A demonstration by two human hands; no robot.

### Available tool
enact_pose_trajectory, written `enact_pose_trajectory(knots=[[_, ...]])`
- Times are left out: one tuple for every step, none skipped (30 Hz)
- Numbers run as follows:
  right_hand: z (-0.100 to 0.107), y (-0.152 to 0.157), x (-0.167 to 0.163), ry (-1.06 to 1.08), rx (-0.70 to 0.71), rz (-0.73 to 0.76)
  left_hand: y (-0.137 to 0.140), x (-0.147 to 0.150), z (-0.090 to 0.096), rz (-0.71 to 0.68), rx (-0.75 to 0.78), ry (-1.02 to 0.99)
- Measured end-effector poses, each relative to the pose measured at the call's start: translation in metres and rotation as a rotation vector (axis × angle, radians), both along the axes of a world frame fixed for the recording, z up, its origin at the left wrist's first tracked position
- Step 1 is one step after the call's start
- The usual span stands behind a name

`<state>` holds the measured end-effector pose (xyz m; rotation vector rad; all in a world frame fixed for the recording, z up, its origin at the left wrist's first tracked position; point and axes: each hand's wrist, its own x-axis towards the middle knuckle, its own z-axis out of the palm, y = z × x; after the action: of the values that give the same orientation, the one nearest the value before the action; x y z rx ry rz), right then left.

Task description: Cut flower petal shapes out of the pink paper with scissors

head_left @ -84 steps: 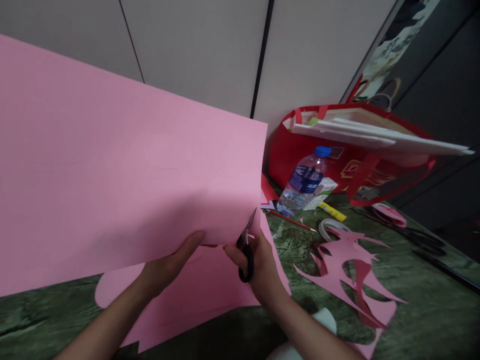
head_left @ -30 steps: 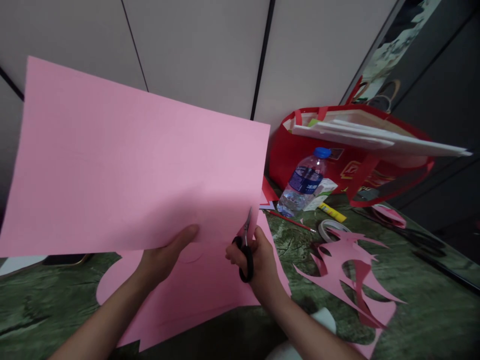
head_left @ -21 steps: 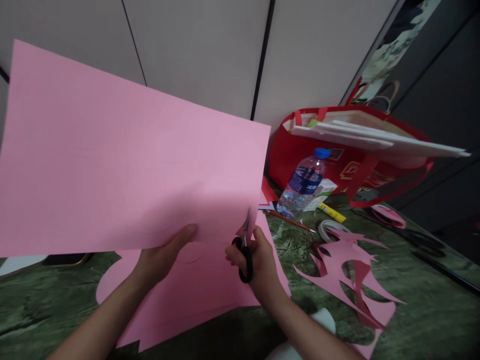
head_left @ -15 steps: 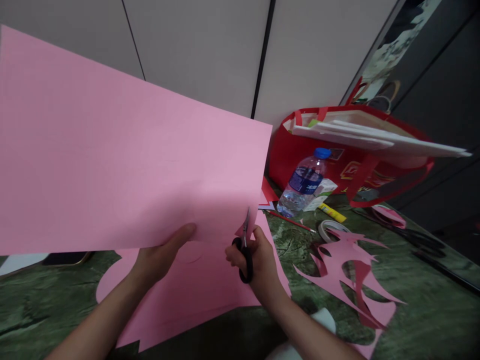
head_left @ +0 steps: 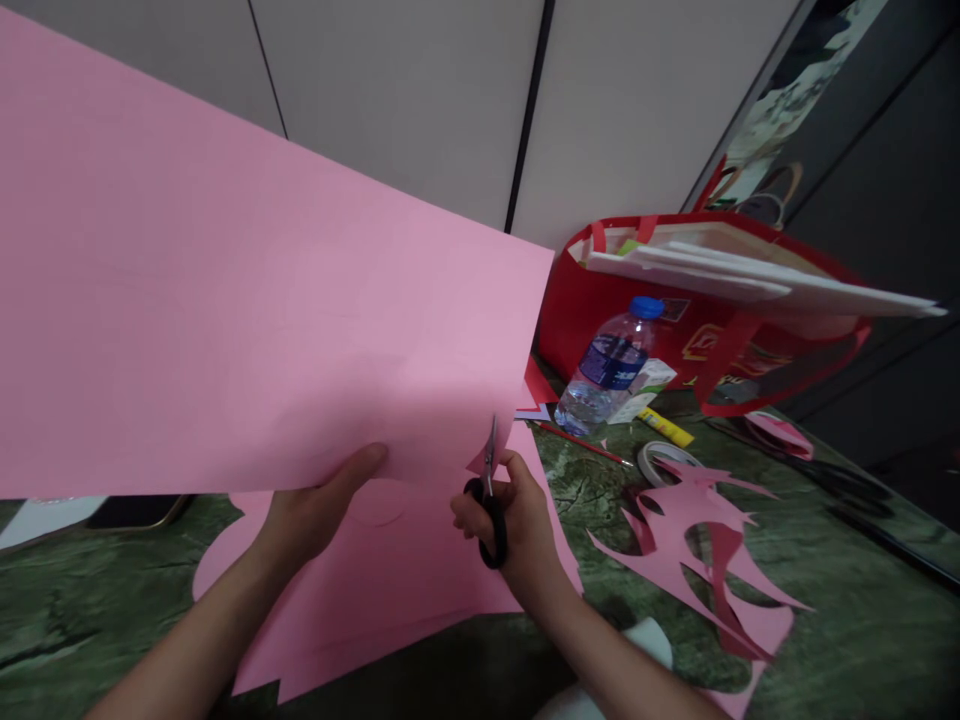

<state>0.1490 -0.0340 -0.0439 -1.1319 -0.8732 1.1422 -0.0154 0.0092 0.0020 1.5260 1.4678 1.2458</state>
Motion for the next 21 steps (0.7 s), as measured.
enact_pose_trajectory(knots=[[0.001,0.0,0.0,0.012,-0.019,-0.01,0.0,0.0,0.0,-0.002,0.004,-0.019],[0.002,0.0,-0.001,0.025,-0.036,-0.017,0.0,0.0,0.0,0.002,0.016,-0.042],[0.003,0.0,-0.001,0.036,-0.047,-0.019,0.0,0.0,0.0,0.006,0.024,-0.061],[0.003,0.0,-0.002,0.041,-0.047,-0.013,0.0,0.001,0.0,0.012,0.028,-0.071],[0.004,0.0,-0.002,0.04,-0.045,-0.008,0.0,0.001,0.0,0.013,0.027,-0.071],[0.005,0.0,-0.002,0.038,-0.043,0.0,0.0,0.001,0.001,0.01,0.027,-0.065],[0.006,-0.001,-0.002,0.041,-0.043,0.006,0.0,0.001,0.001,0.003,0.025,-0.055],[0.007,-0.001,-0.002,0.05,-0.045,0.009,-0.001,0.0,0.002,-0.007,0.014,-0.04],[0.007,-0.001,-0.002,0.065,-0.046,0.013,-0.001,0.0,0.003,-0.012,-0.001,-0.019],[0.007,-0.001,-0.001,0.077,-0.041,0.024,-0.001,-0.001,0.004,-0.006,-0.013,0.006],[0.007,-0.001,-0.001,0.086,-0.027,0.04,-0.001,-0.002,0.005,0.009,-0.024,0.032],[0.007,-0.001,0.0,0.09,-0.01,0.057,-0.001,-0.002,0.005,0.024,-0.035,0.056],[0.007,-0.001,0.0,0.09,0.005,0.071,-0.001,-0.003,0.006,0.033,-0.038,0.07],[0.007,-0.001,0.001,0.087,0.017,0.083,-0.001,-0.003,0.006,0.032,-0.032,0.071],[0.007,0.0,0.001,0.085,0.027,0.089,-0.001,-0.004,0.005,0.022,-0.016,0.064],[0.007,0.0,0.002,0.082,0.034,0.092,-0.001,-0.004,0.005,0.006,0.003,0.056],[0.008,0.0,0.002,0.081,0.04,0.096,-0.001,-0.004,0.004,-0.01,0.02,0.053],[0.009,-0.001,0.003,0.081,0.041,0.101,-0.001,-0.004,0.004,-0.02,0.033,0.055],[0.01,-0.001,0.003,0.08,0.039,0.105,-0.001,-0.004,0.003,-0.02,0.04,0.064],[0.011,-0.001,0.004,0.079,0.035,0.106,-0.001,-0.005,0.003,-0.015,0.041,0.08],[0.012,-0.001,0.005,0.077,0.032,0.11,-0.001,-0.005,0.002,-0.005,0.036,0.098]])
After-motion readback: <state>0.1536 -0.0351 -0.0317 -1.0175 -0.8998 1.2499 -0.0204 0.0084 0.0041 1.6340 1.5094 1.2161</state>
